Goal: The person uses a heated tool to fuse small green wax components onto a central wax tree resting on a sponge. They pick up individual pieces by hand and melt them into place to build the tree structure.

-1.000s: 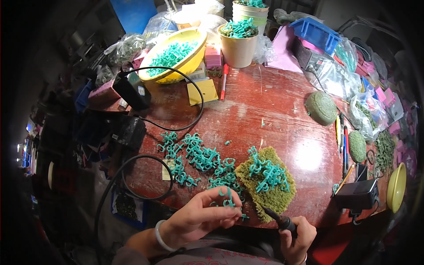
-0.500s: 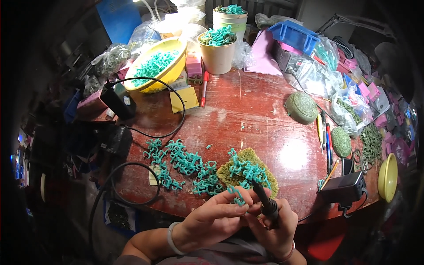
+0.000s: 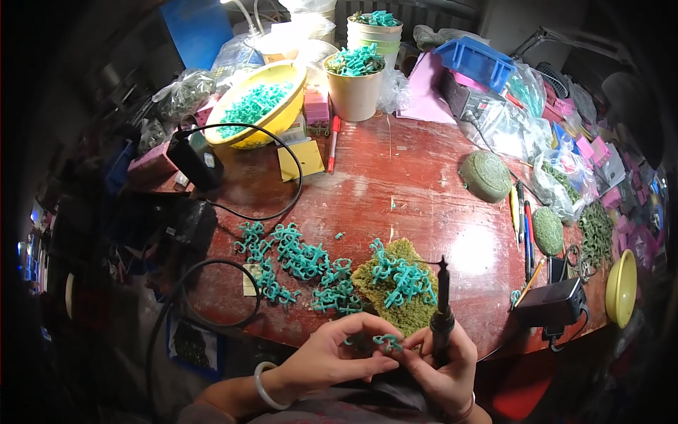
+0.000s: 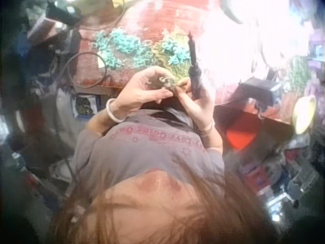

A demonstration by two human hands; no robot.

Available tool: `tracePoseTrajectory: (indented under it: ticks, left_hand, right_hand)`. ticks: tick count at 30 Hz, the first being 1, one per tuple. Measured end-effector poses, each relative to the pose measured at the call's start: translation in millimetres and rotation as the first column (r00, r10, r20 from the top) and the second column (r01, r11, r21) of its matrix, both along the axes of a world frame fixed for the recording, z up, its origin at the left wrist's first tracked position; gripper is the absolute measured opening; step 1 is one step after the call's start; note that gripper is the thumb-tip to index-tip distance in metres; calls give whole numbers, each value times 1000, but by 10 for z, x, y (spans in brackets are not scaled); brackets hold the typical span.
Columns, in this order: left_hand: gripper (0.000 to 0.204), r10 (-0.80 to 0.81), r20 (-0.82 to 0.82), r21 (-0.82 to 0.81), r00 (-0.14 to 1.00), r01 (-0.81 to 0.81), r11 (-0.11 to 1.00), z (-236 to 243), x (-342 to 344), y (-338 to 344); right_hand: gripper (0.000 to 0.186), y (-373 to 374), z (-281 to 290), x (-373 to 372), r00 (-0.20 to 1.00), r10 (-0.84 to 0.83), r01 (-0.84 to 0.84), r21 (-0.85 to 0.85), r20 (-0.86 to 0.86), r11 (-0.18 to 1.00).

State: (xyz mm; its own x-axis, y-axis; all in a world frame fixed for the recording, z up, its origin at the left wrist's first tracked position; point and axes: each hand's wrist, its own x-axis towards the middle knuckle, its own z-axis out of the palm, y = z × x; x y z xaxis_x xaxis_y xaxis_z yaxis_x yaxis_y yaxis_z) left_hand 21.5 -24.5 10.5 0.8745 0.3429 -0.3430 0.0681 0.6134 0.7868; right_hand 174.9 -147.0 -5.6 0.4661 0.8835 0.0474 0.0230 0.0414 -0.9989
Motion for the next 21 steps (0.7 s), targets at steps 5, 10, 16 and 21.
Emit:
tracePoseTrajectory:
  ticks: [5, 10, 16, 21]
  left_hand:
    - [20, 11, 46, 183, 999, -19, 983, -88, -66, 65]
    - [19, 97, -97, 139, 991, -82, 987, 16, -209, 117]
    - [26, 190, -185, 320, 964, -124, 939, -122, -273, 139]
    - [26, 199, -190, 337, 962, -127, 933, -132, -238, 155]
  right_hand:
    - [22, 4, 51, -12, 998, 61, -59, -88, 13, 994]
    - [22, -134, 126, 10, 924, -39, 74, -77, 380, 994]
    - [20, -501, 129, 192, 659, -89, 233, -91, 747, 968]
    - [27, -580, 8, 209, 444, 54, 301, -205, 895, 931]
